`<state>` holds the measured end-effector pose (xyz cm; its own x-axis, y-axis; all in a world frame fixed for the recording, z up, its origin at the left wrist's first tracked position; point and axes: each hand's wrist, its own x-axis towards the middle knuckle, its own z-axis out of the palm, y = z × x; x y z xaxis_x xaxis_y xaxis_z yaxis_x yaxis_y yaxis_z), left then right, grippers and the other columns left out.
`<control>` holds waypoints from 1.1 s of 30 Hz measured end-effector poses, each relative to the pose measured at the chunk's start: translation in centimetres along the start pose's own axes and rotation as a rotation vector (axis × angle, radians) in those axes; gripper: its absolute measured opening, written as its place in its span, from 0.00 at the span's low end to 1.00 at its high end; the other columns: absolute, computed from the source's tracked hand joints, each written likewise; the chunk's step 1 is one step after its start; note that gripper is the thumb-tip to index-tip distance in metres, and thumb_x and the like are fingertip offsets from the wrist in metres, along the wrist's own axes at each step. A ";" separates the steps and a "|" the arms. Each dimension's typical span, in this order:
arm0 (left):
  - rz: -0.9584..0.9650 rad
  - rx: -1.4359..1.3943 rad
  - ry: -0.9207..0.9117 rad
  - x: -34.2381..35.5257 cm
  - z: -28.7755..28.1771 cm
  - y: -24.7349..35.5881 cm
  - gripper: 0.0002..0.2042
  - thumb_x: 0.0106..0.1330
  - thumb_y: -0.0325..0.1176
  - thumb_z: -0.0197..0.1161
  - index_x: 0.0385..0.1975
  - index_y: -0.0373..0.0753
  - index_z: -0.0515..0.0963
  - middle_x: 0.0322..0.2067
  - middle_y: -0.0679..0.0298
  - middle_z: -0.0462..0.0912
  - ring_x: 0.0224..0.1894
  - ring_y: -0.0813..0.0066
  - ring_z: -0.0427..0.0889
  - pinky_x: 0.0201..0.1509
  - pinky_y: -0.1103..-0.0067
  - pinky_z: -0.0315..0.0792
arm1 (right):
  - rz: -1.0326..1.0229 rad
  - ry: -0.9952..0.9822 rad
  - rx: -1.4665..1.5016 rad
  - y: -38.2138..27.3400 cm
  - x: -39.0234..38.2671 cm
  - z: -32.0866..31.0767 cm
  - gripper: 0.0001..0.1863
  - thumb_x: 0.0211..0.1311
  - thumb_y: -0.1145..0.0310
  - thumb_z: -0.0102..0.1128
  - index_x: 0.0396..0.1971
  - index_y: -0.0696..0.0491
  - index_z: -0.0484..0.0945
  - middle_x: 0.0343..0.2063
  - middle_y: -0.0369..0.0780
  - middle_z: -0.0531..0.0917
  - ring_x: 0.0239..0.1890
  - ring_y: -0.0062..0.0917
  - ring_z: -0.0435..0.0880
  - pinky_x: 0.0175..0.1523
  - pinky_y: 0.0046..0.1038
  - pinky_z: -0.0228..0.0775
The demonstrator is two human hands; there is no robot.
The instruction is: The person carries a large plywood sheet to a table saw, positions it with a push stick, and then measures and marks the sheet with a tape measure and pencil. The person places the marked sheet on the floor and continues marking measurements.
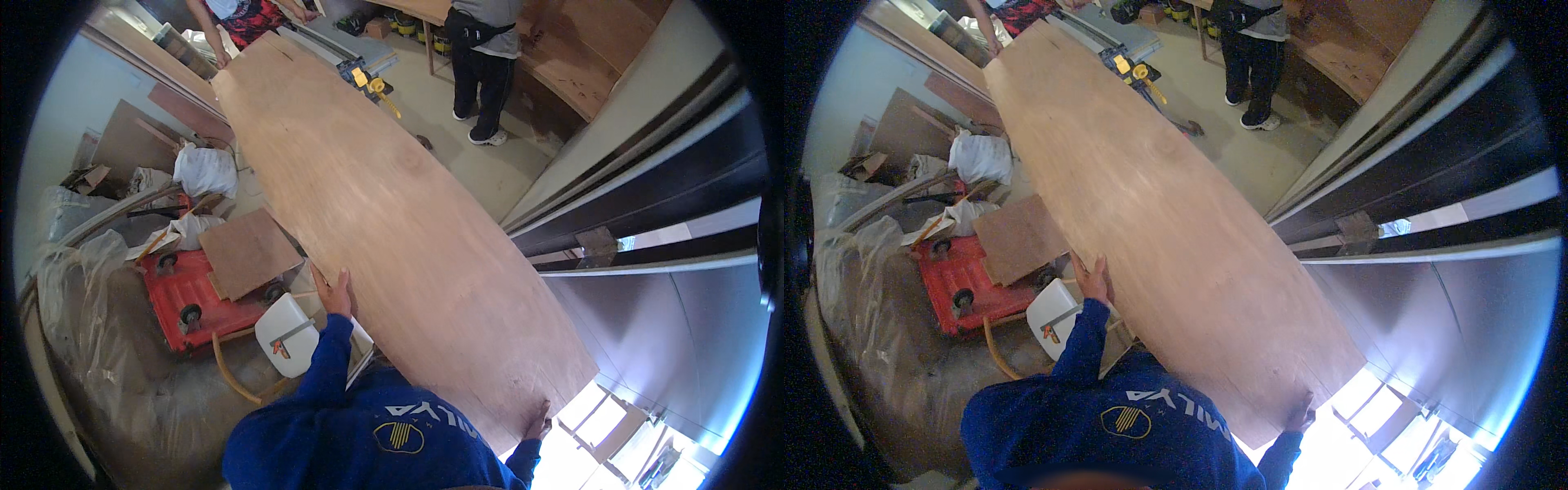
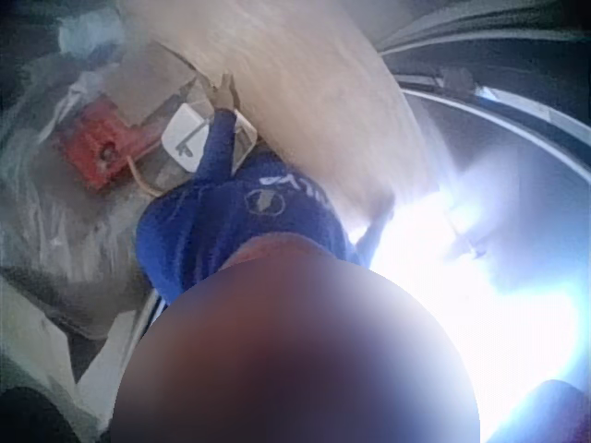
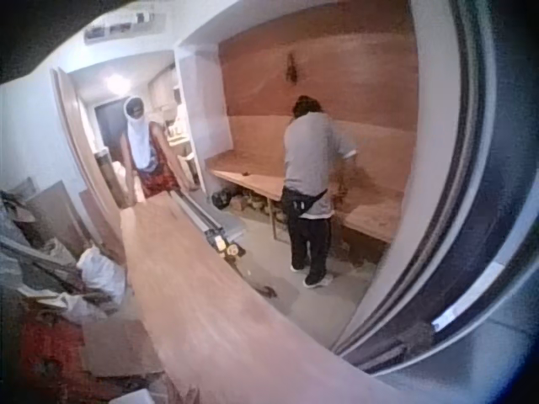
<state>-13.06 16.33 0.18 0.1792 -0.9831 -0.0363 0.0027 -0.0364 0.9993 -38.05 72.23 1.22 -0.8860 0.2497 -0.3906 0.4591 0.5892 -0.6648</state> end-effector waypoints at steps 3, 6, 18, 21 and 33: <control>0.041 0.019 -0.018 1.7 0.2 -0.9 0.44 0.61 0.23 0.69 0.75 0.33 0.50 0.72 0.53 0.61 0.70 0.65 0.64 0.73 0.73 0.59 | -0.028 -0.044 0.078 0.1 -0.3 0.6 0.36 0.61 0.36 0.64 0.08 0.43 0.57 0.08 0.27 0.59 0.15 0.15 0.54 0.21 0.28 0.44; 0.067 0.077 0.007 3.7 -0.6 -2.0 0.45 0.59 0.25 0.72 0.74 0.31 0.51 0.71 0.52 0.62 0.71 0.64 0.64 0.74 0.74 0.57 | 0.063 -0.057 0.017 -0.5 -0.8 0.9 0.37 0.49 0.28 0.69 0.23 0.51 0.69 0.21 0.32 0.72 0.23 0.17 0.65 0.29 0.26 0.62; 0.080 0.135 0.054 10.0 -1.1 -2.2 0.46 0.57 0.30 0.76 0.73 0.28 0.52 0.71 0.46 0.60 0.73 0.62 0.60 0.75 0.74 0.54 | -0.008 -0.104 0.157 -5.2 -5.3 5.4 0.33 0.52 0.34 0.71 0.18 0.49 0.66 0.18 0.31 0.70 0.22 0.18 0.66 0.29 0.25 0.64; 0.085 0.182 0.057 11.6 -1.2 -2.1 0.46 0.57 0.29 0.75 0.73 0.28 0.53 0.71 0.46 0.61 0.72 0.62 0.62 0.74 0.74 0.55 | 0.065 -0.157 0.113 -6.5 -6.3 6.2 0.34 0.52 0.34 0.71 0.22 0.51 0.67 0.23 0.35 0.72 0.27 0.21 0.69 0.34 0.28 0.68; 0.031 0.051 0.039 17.9 -1.5 -2.3 0.45 0.57 0.28 0.75 0.73 0.28 0.54 0.68 0.50 0.67 0.66 0.65 0.69 0.69 0.77 0.63 | 0.121 -0.178 0.062 -9.3 -8.6 10.0 0.40 0.49 0.31 0.71 0.32 0.57 0.68 0.32 0.41 0.75 0.36 0.25 0.73 0.42 0.31 0.71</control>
<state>-8.36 -0.86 -2.79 0.2166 -0.9763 -0.0043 -0.0529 -0.0161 0.9985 -34.04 56.95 4.42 -0.8017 0.1730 -0.5722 0.5692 0.5132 -0.6424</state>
